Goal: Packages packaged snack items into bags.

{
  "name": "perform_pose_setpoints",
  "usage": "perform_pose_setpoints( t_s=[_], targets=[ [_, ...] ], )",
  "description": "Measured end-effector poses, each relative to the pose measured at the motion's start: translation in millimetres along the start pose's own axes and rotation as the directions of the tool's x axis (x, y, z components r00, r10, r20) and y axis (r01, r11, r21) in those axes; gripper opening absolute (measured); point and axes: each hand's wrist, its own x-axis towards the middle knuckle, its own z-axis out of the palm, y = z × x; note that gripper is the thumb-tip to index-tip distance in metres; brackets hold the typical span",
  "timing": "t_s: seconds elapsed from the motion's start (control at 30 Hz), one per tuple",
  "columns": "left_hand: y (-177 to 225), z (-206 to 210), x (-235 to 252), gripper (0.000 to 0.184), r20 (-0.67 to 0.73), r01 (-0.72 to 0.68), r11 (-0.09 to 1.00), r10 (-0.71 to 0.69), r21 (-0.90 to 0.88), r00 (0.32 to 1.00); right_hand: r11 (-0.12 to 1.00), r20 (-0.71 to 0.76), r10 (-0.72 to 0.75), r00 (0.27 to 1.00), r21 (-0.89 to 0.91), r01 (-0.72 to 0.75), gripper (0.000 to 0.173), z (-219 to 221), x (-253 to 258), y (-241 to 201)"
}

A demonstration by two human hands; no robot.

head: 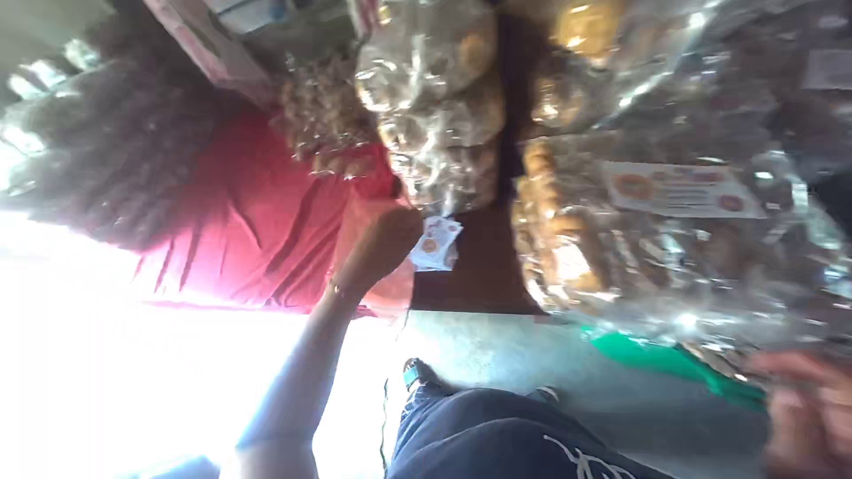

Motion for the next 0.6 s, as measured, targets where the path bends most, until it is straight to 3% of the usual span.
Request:
perform_pose_setpoints(
  t_s=[0.03,0.07,0.13,0.17,0.23,0.3,0.33,0.4,0.47,0.5,0.53,0.6],
  targets=[
    [-37,13,-31,0.027,0.146,0.183,0.978,-0.196,0.1,0.97,0.996,0.184,-0.005,0.983,0.091,-0.012,0.022,28,-5,-12],
    [-67,28,-61,0.033,0.294,0.31,0.931,-0.357,0.194,0.887,0.984,0.336,-0.024,0.941,0.172,-0.036,0.025,65,-10,-19],
    [-112,61,-108,0.039,0.47,0.426,0.864,-0.503,0.268,0.725,0.978,0.585,-0.073,0.808,0.2,-0.056,0.031,150,-18,-33],
    [-130,77,-125,0.039,0.49,0.473,0.85,-0.523,0.234,0.698,0.985,0.718,-0.071,0.692,0.161,-0.065,0.032,191,-19,-45],
    [-153,95,-143,0.037,0.402,0.541,0.834,-0.534,0.108,0.743,0.999,0.886,-0.015,0.463,0.034,-0.033,0.041,272,-16,-75],
    [-167,103,-146,0.034,0.255,0.492,0.87,-0.47,-0.026,0.845,0.995,0.926,0.081,0.369,-0.098,0.028,0.051,346,-8,-101],
    [-176,110,-145,0.033,0.134,0.398,0.913,-0.385,-0.091,0.913,0.986,0.914,0.122,0.388,-0.155,0.056,0.052,377,0,-107],
    [-201,127,-138,0.034,-0.045,0.163,0.977,-0.171,-0.139,0.984,0.982,0.844,0.156,0.512,-0.186,0.007,0.052,414,11,-115],
    [-229,139,-131,0.036,-0.113,0.008,0.992,-0.023,-0.129,0.993,0.998,0.694,0.064,0.717,-0.05,-0.04,0.049,429,17,-123],
    [-243,146,-129,0.033,-0.194,-0.067,0.992,0.046,-0.103,0.98,0.999,0.622,0.006,0.783,0.024,-0.027,0.048,432,20,-127],
    [-255,153,-127,0.026,-0.291,-0.14,0.987,0.112,-0.078,0.95,0.999,0.588,-0.031,0.808,0.054,-0.001,0.048,433,21,-128],
    [-269,154,-122,0.01,-0.426,-0.224,0.972,0.173,-0.072,0.888,0.999,0.644,-0.04,0.764,0.007,0.046,0.053,434,16,-123]
  ],
)
